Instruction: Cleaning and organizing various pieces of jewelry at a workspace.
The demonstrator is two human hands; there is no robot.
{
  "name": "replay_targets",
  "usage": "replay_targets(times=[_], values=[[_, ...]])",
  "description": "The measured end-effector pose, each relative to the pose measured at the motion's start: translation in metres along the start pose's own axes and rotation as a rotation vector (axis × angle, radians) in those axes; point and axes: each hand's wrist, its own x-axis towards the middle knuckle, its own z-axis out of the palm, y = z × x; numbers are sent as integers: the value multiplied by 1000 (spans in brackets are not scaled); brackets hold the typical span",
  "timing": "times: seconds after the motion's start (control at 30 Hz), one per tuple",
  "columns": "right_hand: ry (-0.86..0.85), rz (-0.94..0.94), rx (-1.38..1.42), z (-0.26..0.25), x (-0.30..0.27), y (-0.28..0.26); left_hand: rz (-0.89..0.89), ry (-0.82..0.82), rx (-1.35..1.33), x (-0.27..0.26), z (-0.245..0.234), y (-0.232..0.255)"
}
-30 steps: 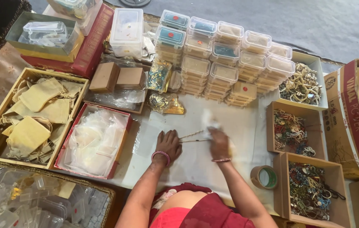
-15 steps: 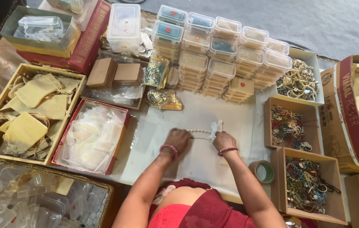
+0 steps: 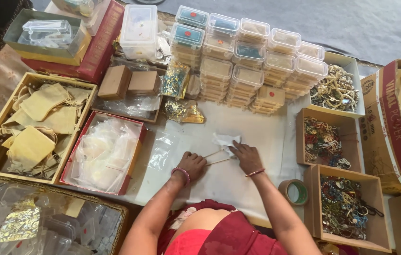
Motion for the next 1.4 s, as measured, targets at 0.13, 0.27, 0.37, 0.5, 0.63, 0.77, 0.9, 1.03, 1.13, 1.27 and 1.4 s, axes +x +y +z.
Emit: replay_targets(times=[0.13, 0.27, 0.37, 0.5, 0.63, 0.77, 0.9, 1.03, 1.13, 1.27, 1.4], values=[[12, 154, -60, 16, -7, 14, -10, 5, 54, -2, 1, 3], [220, 358, -37, 19, -2, -14, -85, 77, 90, 1, 4, 1], [184, 44, -14, -2, -4, -48, -143, 87, 54, 1, 3, -6], [112, -48, -12, -13, -17, -41, -215, 98, 24, -4, 5, -14], [88, 72, -21, -1, -34, 6, -229, 89, 35, -6, 10, -13], [124, 472, -16, 11, -31, 32, -263, 78, 5, -10, 4, -10], [326, 247, 89, 53, -5, 9, -222, 102, -34, -10, -10, -6], [9, 7, 154, 3, 20, -79, -178, 131, -20, -13, 6, -9], [-45, -6, 129, 4, 4, -73, -182, 168, -27, -16, 12, -12], [-2, 72, 51, 1, -19, -33, -227, 84, -7, -6, 12, -7], [29, 145, 19, 7, -25, -18, -244, -304, -13, 24, -19, 37]])
